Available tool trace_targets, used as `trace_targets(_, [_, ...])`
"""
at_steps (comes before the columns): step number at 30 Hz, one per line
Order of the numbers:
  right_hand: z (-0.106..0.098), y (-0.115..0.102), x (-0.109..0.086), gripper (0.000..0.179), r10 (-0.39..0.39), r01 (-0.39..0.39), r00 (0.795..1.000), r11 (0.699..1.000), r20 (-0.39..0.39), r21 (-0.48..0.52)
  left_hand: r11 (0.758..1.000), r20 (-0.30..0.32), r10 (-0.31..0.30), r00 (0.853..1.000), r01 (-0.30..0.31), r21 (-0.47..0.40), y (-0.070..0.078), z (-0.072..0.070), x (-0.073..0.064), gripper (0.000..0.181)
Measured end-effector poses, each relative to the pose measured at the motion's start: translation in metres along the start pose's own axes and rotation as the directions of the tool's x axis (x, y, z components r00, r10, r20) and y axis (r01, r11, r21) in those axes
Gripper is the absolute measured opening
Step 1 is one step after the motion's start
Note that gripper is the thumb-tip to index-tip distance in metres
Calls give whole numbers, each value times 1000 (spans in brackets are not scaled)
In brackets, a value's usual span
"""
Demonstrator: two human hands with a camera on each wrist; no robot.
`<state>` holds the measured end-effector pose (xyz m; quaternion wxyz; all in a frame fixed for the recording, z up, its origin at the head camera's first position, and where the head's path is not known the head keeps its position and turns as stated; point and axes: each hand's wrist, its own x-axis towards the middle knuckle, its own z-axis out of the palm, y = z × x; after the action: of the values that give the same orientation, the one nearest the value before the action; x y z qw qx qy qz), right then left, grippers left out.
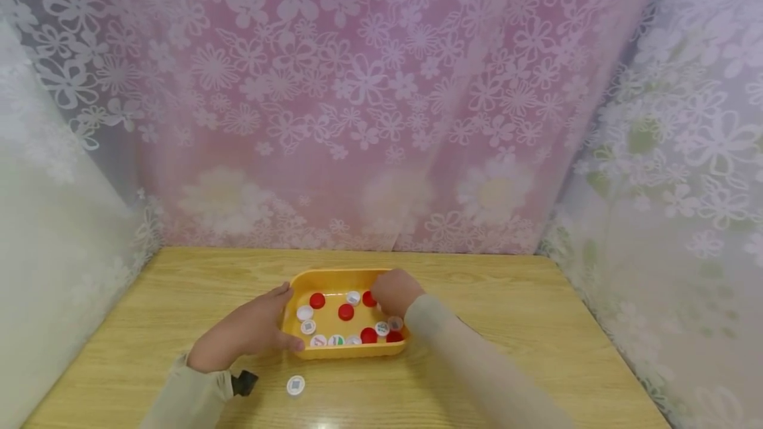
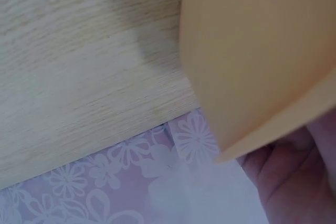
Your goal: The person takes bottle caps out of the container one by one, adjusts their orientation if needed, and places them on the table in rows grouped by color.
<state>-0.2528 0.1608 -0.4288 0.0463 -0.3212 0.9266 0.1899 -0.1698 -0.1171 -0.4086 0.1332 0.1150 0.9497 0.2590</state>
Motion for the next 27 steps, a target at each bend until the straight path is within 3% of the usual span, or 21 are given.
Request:
trace_targets(6, [-1, 4, 5, 13, 10, -4, 999, 985, -38, 171, 1000, 10, -9, 1000, 9, -25, -5, 3, 1, 111])
trace_targets(8, [-11, 5, 3, 17, 28, 3, 993, 968, -117, 253, 1000, 6, -5, 1000, 5, -23, -5, 3, 2, 112])
trace_targets(10, [-28, 3, -4, 22, 58, 26, 969, 942, -240, 335, 1000, -2, -2, 1000, 2, -19, -5, 2, 2, 112])
trace_targets(12, [-49, -5, -18, 25, 81, 89, 914, 916, -397, 392, 1000, -8, 6, 1000, -6, -18, -4, 0, 3, 112])
trace_targets(14, [-69, -21, -36, 24, 89, 190, 829, 883, -552, 429, 1000, -12, 7, 1000, -7, -18, -4, 0, 3, 112])
trace_targets(15, [-76, -30, -45, 25, 83, 250, 777, 868, -624, 428, 1000, -12, 9, 1000, -9, -18, -3, -1, 4, 112])
trace_targets(17, [-86, -50, -63, 27, 66, 347, 685, 846, -725, 405, 1000, -15, 15, 1000, -16, -19, -3, -2, 4, 112])
trace_targets(18, [-88, -61, -71, 28, 55, 384, 651, 837, -757, 391, 1000, -17, 18, 1000, -19, -21, -3, -2, 4, 111])
trace_targets(20, [-87, -80, -84, 31, 41, 428, 612, 823, -790, 374, 1000, -16, 22, 1000, -22, -21, -3, -2, 3, 111])
trace_targets(21, [-85, -89, -88, 32, 40, 436, 609, 818, -792, 377, 999, -16, 22, 1000, -23, -23, -3, -2, 2, 112])
trace_targets(23, [-79, -103, -95, 32, 49, 438, 633, 801, -772, 409, 999, -13, 20, 1000, -20, -26, -3, -2, 1, 112])
trace_targets(25, [-73, -112, -98, 28, 58, 406, 695, 791, -717, 457, 1000, -10, 15, 1000, -16, -27, -3, -2, 0, 112])
trace_targets(27, [-68, -116, -98, 22, 51, 349, 780, 792, -624, 501, 1000, -14, 15, 1000, -15, -20, -2, -4, -1, 112])
